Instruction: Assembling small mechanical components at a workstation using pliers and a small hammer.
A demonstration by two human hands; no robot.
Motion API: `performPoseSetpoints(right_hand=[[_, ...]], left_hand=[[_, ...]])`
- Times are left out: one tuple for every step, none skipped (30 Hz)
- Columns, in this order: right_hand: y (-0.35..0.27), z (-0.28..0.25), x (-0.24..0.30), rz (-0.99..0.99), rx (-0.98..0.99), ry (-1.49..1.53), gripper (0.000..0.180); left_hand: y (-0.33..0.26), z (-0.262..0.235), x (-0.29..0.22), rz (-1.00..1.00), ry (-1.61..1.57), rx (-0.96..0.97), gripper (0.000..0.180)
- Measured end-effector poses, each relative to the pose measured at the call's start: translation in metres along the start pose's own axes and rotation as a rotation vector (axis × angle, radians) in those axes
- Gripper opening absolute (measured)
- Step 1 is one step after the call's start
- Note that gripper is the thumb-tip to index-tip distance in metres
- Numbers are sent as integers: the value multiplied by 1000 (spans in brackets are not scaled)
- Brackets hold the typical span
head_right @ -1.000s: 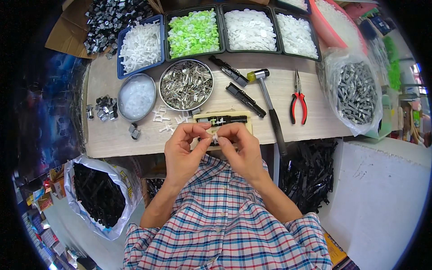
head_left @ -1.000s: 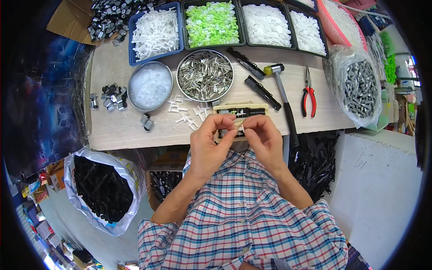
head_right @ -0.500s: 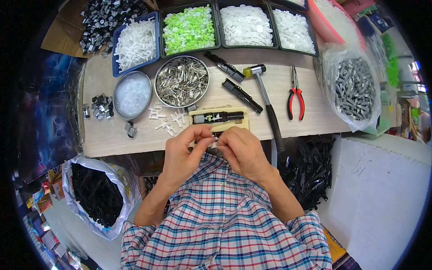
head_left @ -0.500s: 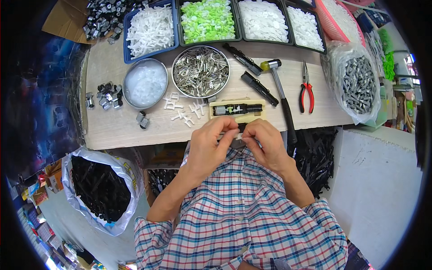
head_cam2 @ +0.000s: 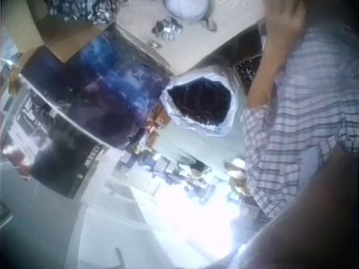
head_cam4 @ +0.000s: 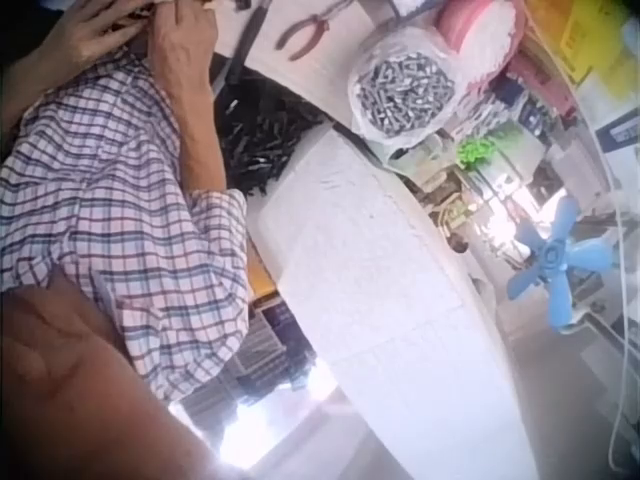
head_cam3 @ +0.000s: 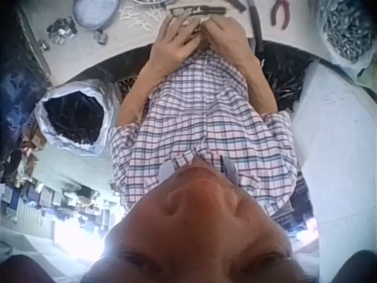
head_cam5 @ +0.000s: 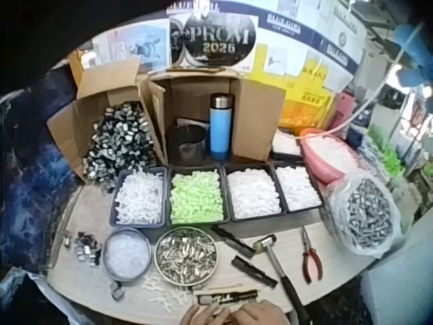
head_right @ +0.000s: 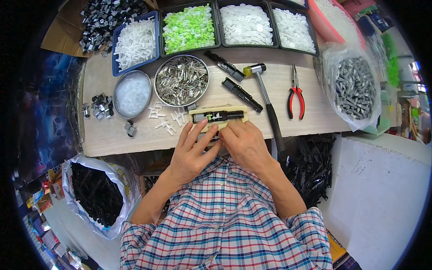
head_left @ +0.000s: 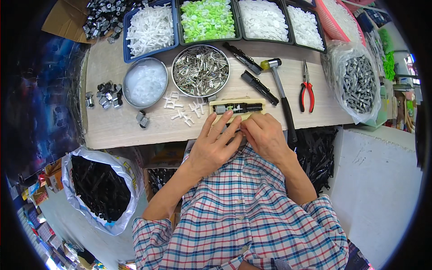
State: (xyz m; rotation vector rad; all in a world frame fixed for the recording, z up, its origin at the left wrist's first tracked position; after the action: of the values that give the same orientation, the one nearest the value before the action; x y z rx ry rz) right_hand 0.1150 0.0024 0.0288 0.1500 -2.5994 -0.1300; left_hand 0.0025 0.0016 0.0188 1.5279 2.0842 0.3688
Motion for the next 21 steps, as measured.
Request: performPoseSetpoints(right_hand=[[1,0,0,0,4,12,18],[1,0,-1,1,4,11,18],[1,0,-2,0,-1,16,17],[1,0,-2,0,-6,22,17],[1,0,-2,-2,-6,23,17],[1,-1,-3,5,-5,30,17],[1,-1,-4,12,-3,38,17],[1,-1,-4,13,-4,39,17],[1,-1,-5,10,-1,39,16],[1,-1,-5,8,1,38,16],[0,-3,-6,15,-4,32,16],[0,-4,-7,20,-2,34,17],[-1,-5,-7,26,-2,34,17],[-1,-5,-8,25,-7,42,18],[0,-5,-7,24,-15,47,18],[0,-3,-7,16,-5,35,19],[-1,-2,-8,16,-19,54,18],[-1,-1,-8,16,-32,75,18],[-2,-2,-10,33,-14,90,17],[-2,-6,-12,37,-22,81,17],[-4,-19,-17,54,-126,117,17]], left_hand=[[0,1,1,-5,20,6,21],[0,1,0,-4,19,6,21],[0,2,-1,12,38,26,21],[0,4,-3,29,58,45,21],[-1,4,-4,28,59,46,21],[-1,4,-6,40,70,42,21],[-2,5,-8,51,81,39,21],[-3,6,-8,52,82,40,21],[-5,7,-8,47,99,37,21],[-5,7,-9,43,115,33,21],[-3,7,-12,52,110,29,21],[-1,7,-13,16,125,37,21],[0,7,-14,-17,137,44,21],[0,12,-16,-33,173,51,20],[-1,16,-18,-45,208,56,20],[-2,17,-20,-62,230,72,18],[-3,19,-22,-74,252,68,18],[-5,22,-21,-89,272,65,18],[-5,24,-22,-85,277,57,19],[-5,24,-22,-75,273,49,19],[-6,27,-22,-69,260,67,21]])
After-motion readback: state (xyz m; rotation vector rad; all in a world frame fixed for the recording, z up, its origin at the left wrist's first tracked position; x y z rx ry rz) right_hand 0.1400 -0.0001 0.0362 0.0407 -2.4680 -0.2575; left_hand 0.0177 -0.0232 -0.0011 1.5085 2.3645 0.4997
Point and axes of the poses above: each hand's wrist, its own y-axis towards the middle knuckle, its own z-axis out of the palm, x = y × z, the point moved 9 cm from there along y, towards the middle knuckle, and after that the axes turned 10 degrees about z, right-handed, at the moved point
